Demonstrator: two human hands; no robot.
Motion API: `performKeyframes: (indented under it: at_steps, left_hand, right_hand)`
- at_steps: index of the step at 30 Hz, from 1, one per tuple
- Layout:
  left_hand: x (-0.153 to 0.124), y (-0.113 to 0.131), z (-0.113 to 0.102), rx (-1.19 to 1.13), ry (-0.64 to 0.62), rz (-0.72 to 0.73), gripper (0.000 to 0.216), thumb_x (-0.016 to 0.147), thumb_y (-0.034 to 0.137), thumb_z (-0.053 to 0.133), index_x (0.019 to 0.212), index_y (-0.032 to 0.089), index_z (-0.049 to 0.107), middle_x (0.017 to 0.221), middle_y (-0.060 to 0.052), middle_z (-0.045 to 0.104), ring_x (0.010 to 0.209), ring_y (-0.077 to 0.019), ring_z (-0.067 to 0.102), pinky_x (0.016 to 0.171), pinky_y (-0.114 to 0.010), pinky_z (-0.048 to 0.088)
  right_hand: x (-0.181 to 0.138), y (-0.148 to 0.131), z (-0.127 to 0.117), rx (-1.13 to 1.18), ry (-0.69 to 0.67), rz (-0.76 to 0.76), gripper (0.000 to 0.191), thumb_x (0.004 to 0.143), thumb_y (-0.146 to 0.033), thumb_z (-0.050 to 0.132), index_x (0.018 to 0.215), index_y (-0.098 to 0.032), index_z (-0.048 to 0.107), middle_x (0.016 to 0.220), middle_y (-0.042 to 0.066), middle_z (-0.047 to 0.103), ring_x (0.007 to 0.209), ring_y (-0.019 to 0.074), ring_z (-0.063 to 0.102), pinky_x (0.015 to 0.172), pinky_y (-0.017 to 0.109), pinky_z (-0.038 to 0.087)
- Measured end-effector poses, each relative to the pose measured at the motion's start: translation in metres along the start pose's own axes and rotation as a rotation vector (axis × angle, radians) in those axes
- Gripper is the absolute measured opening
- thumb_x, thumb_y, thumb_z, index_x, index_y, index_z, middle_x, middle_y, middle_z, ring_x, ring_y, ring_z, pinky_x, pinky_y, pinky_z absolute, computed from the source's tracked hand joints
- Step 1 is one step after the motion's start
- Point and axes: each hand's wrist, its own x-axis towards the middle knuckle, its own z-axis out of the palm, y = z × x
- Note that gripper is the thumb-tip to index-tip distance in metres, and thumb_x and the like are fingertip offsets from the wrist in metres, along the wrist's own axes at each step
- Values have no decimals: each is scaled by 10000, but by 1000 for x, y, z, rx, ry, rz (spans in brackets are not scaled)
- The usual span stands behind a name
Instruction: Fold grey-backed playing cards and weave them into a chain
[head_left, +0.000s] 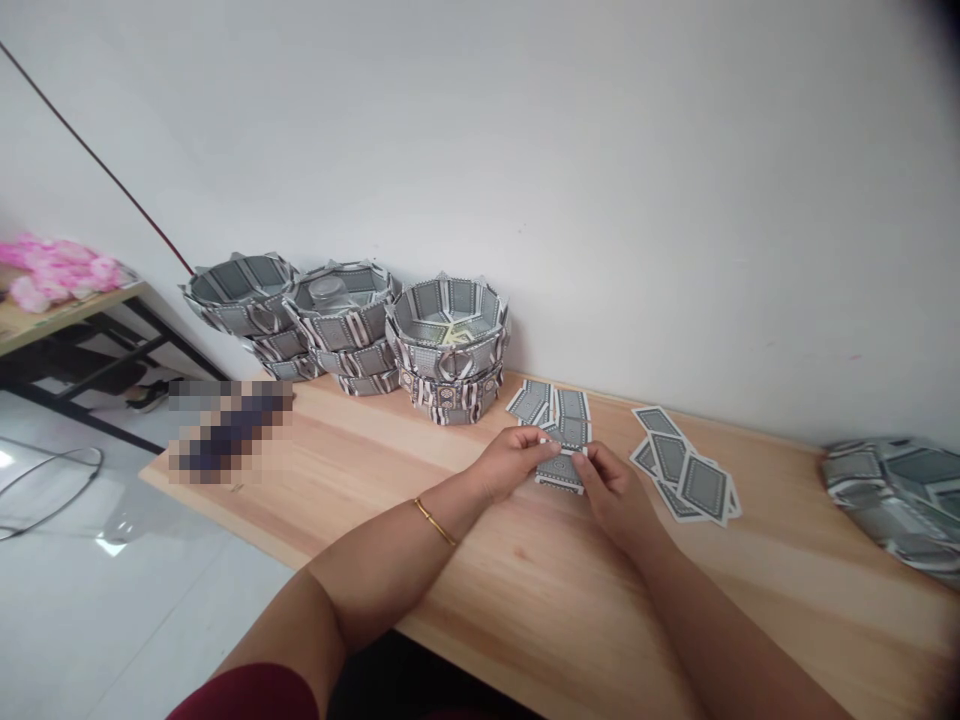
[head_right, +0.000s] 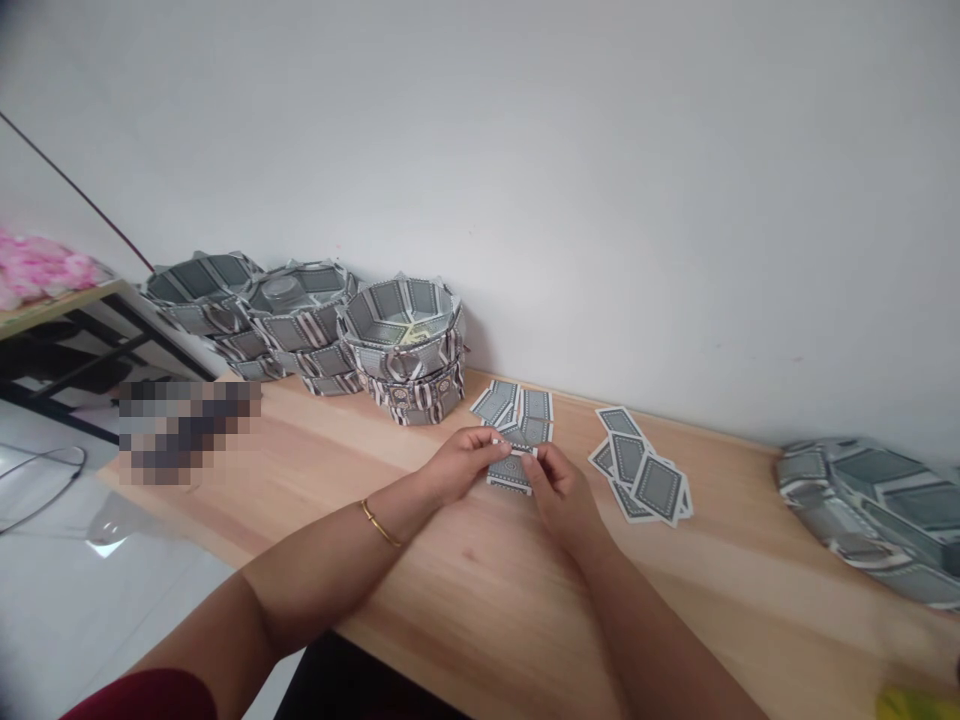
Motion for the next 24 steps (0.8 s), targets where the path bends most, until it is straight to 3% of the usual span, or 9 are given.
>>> performKeyframes:
  at_steps: [11, 24]
  left_hand:
    - [-4, 5, 2, 190, -54, 65, 413, 611, 506, 695, 690, 120, 572, 541, 57, 411, 522, -53, 313, 505, -197, 226]
    - [-3, 3, 1, 168, -78, 56, 393, 624, 492, 692, 697, 118, 594, 587, 43, 474, 564, -64, 368, 559, -207, 283]
  right_hand:
    - [-1, 0, 0, -2, -32, -45, 292, 875, -425, 425, 674, -214, 436, 561, -45, 395, 548, 126, 402, 521, 232, 341]
    - [-2, -3, -1, 7, -25, -62, 337, 895, -430, 388, 640, -212, 410, 575, -37, 369, 558, 129, 386, 531, 240, 329]
